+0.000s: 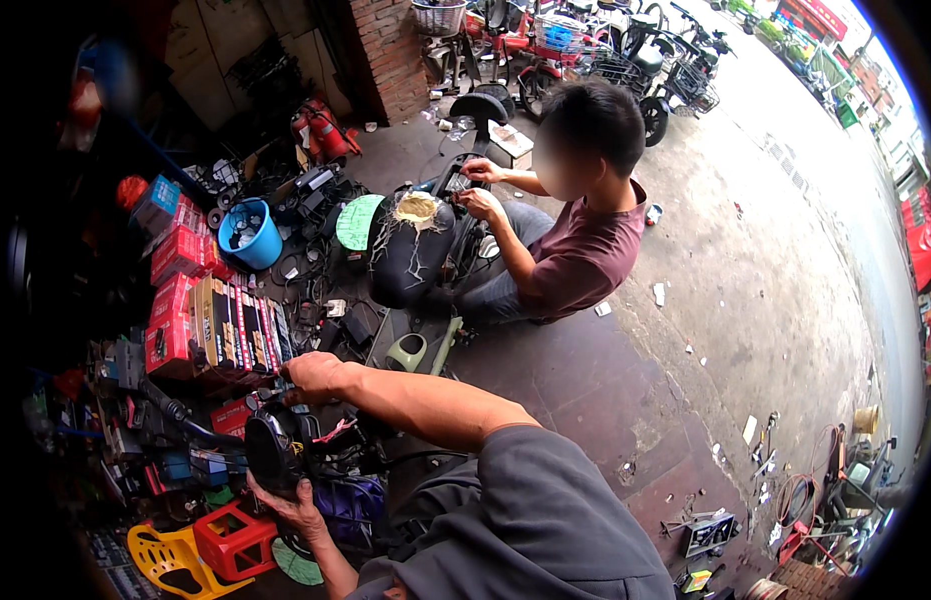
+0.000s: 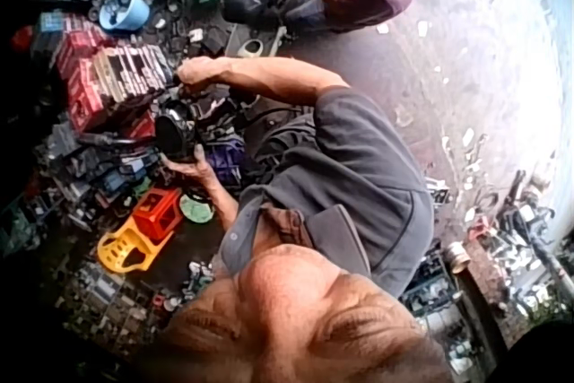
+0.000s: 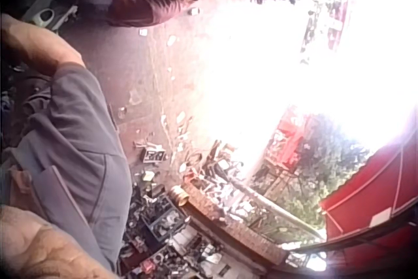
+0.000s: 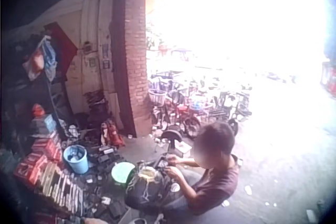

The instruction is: The person works on the wiring inside a motorcycle headlamp housing by hand, connects a new headlamp unit, and fits the assembly back onto the handlebar bracket.

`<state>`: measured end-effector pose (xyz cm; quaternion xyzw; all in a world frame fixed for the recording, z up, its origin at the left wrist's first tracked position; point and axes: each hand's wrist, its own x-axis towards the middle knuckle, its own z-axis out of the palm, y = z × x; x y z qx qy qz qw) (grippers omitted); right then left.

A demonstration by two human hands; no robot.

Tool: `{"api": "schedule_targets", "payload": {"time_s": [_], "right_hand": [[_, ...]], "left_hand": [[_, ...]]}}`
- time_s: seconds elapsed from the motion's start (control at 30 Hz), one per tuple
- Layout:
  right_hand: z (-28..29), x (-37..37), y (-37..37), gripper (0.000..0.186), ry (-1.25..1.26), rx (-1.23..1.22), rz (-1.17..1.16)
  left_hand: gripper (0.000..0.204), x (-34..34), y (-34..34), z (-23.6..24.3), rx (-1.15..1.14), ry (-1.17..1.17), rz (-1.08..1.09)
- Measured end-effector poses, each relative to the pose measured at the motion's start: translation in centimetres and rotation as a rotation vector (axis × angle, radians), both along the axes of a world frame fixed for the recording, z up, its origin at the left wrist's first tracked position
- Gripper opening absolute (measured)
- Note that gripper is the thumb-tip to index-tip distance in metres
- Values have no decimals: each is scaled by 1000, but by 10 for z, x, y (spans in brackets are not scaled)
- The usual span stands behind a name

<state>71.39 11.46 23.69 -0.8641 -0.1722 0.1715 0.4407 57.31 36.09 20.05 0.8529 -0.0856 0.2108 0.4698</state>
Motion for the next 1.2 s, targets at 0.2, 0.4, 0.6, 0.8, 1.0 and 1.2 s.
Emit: {"api": "schedule_targets", "payload": {"time_s": [0.2,0.4,0.6,0.8,1.0,1.2], "right_hand": [[0,0,0,56,-6,-19,1],[1,-1,0,57,9,-14,-11],[0,0,0,54,1,-11,-10],[-3,0,1,52,-21,0,-11],[3,-2,-1,52,15,-11,2],[-4,-2,1,49,-3,30,-24]], "left_hand": [[95,0,1,-2,21,-8,8],[95,1,2,-7,16,-34,8],[99,-1,2,-4,-11,23,14],[97,-1,3,-5,-3,15,1],[97,-2,2,-3,48,2,31],[97,-2,0,-2,33,8,27]]}}
